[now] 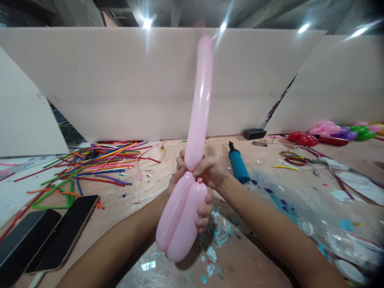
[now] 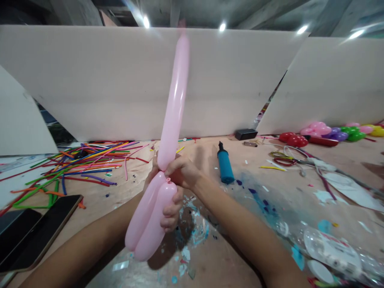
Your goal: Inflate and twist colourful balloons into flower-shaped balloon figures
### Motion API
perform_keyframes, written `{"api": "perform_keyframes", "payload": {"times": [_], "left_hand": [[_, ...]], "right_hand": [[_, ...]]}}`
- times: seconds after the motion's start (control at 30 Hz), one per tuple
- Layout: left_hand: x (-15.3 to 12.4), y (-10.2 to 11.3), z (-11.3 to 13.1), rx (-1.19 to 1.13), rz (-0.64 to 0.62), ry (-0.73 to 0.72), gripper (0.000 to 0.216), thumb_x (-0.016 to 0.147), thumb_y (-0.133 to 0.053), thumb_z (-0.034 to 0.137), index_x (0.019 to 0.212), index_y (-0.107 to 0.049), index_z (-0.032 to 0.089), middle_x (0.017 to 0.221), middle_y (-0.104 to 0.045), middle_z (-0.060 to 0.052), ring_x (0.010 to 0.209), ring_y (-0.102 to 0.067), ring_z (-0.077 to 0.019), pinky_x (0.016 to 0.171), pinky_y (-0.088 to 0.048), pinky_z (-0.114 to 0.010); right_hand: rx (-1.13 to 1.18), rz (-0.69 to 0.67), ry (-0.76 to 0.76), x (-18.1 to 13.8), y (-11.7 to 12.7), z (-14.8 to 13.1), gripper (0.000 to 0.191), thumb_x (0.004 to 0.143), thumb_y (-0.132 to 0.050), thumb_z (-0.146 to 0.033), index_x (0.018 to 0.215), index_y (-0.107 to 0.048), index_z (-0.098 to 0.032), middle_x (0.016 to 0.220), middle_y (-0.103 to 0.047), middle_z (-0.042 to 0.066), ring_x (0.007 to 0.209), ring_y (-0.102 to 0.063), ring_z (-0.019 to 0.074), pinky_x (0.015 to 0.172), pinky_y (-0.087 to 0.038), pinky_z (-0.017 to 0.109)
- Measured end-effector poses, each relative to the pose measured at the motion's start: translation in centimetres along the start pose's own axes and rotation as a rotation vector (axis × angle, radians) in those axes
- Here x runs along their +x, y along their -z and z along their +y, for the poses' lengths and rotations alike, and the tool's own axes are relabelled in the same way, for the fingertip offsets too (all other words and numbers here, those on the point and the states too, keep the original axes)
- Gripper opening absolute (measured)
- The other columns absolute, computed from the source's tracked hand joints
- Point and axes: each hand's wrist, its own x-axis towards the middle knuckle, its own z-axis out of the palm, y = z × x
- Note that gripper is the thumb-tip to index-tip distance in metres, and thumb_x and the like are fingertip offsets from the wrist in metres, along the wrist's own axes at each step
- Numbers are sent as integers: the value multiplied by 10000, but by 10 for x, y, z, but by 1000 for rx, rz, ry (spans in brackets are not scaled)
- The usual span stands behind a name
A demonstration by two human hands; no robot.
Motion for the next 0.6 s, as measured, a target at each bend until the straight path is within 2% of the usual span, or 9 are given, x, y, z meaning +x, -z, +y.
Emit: {"api": "perform_keyframes", "payload": {"times": [0.1, 0.2, 0.37, 0.5, 0.6], "left_hand": [[-1, -5, 3, 48, 93, -15, 831, 598, -374, 915, 835, -664, 173, 600, -549, -42, 525, -549, -195, 561, -457, -353], [-4, -6, 7, 67, 187, -22, 830, 563, -398, 929, 808, -665, 182, 600, -557, -37, 517, -545, -190, 564, -463, -354], [-5, 1, 11, 54, 210, -30, 817, 584, -486, 878, 911, -671, 152, 712, -633, -74, 621, -616, -236, 617, -488, -382], [0, 8, 16, 63, 203, -160, 754, 614, -582, 790, 940, -666, 116, 792, -670, -94, 686, -651, -254, 657, -495, -377], [2, 12, 23, 95, 243, -250, 642, 689, -588, 716, 905, -665, 117, 818, -684, -106, 719, -669, -268, 685, -501, -380]], "right_hand": [[64, 131, -49, 3, -6, 0, 239, 476, -574, -59, 671, -494, -172, 630, -518, -15, 542, -460, 101, 478, -407, 206], [31, 301, -89, 4, -9, -4, 287, 439, -547, -11, 691, -553, -149, 667, -581, 11, 609, -532, 121, 522, -441, 201], [-73, 503, -109, 7, -10, -5, 409, 419, -498, -40, 806, -585, -138, 687, -615, 34, 608, -545, 143, 477, -389, 211], [-365, 563, 8, 7, -3, -7, 576, 459, -453, -93, 1019, -560, -177, 714, -633, 14, 559, -498, 152, 444, -316, 235], [-653, 533, 73, 0, 4, -13, 526, 522, -464, -91, 1027, -564, -197, 788, -644, 9, 610, -510, 149, 511, -371, 252]]}}
